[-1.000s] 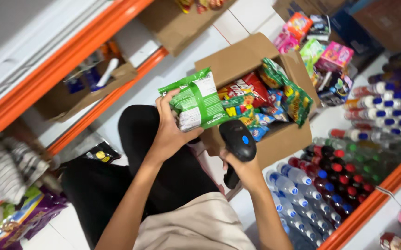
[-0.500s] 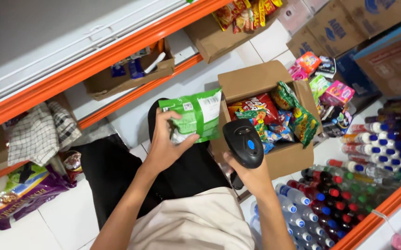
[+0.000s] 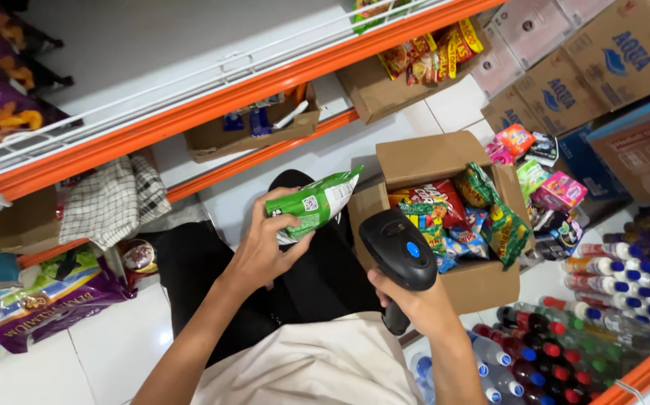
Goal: The person scans bags of snacks using a handheld barcode scanner.
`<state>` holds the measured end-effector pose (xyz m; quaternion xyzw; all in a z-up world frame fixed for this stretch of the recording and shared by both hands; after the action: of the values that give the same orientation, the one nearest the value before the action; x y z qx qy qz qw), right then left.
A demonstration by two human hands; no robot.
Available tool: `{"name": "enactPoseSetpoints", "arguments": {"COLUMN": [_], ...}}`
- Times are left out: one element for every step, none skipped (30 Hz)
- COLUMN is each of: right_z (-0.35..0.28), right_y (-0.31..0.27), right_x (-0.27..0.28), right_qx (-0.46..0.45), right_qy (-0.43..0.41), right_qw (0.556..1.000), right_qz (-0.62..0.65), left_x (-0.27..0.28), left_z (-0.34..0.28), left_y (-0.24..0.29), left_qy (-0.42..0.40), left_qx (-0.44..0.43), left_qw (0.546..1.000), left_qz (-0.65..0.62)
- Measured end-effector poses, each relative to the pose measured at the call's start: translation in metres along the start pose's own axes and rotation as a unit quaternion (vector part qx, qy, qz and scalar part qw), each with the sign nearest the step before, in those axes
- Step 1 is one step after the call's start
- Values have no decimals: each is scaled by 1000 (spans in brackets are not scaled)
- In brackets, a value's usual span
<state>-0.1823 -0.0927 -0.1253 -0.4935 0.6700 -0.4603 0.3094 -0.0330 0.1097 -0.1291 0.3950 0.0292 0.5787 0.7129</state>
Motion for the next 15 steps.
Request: {"name": "enactPoseSetpoints", "arguments": {"right_z": [-2,-4,-4,-1,1,2,8,23,36,52,69,79,87,92,99], "right_y": [0,2,3,4,2,-1,0,3,6,7,11,16,21,33,39], "right_x": [-1,-1,-2,-3,-5,-7,-8,-5,-1,1,-6,-14,-16,-23,-30], "right_qx": [3,-2,-9,-6,25,55,58,35,12,14,-25,-65,-66,-140,-209], "right_qy": [-1,0,1,0,-13,-27,-28,3,33,30,-34,-98,-103,-117,-135], "right_qw": [1000,1000,1000,1000,999,996,996,986,964,964,942,910,910,905,896], "right_qz": [-1,-11,-21,-22,22,66,65,166,265,263,333,399,397,384,367], "left_x": [3,5,6,8,12,13,14,20,22,22,26,30,33,37,39], "left_z": [0,-1,-1,-2,-3,-3,-3,-1,0,-1,1,0,-2,-2,-2], "left_y": [1,1,2,2,4,9,14,16,26,35,39,47,53,57,59], "left_qy": [1,4,-8,-19,-17,-53,-87,-85,-119,-152,-150,-160,-171,-170,-188], "left_qx": [-4,-6,-1,5,4,-30,-62,-63,-158,-251,-248,-290,-332,-329,-356], "left_qw": [1000,1000,1000,999,999,994,981,981,961,929,930,915,897,896,880], "left_qz": [14,16,23,29,31,96,161,163,195,225,227,232,238,243,250]}}
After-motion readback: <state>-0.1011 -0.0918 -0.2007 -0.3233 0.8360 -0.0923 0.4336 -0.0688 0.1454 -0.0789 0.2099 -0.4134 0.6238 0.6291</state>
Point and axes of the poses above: each hand's wrist, its own z-axis towards the middle knuckle, its own x-axis out of the back of the hand, y = z × x, the point moved 5 cm from there along z, towards the middle knuckle, and after that the axes turned 4 degrees about -x, right-handed, at the moved point
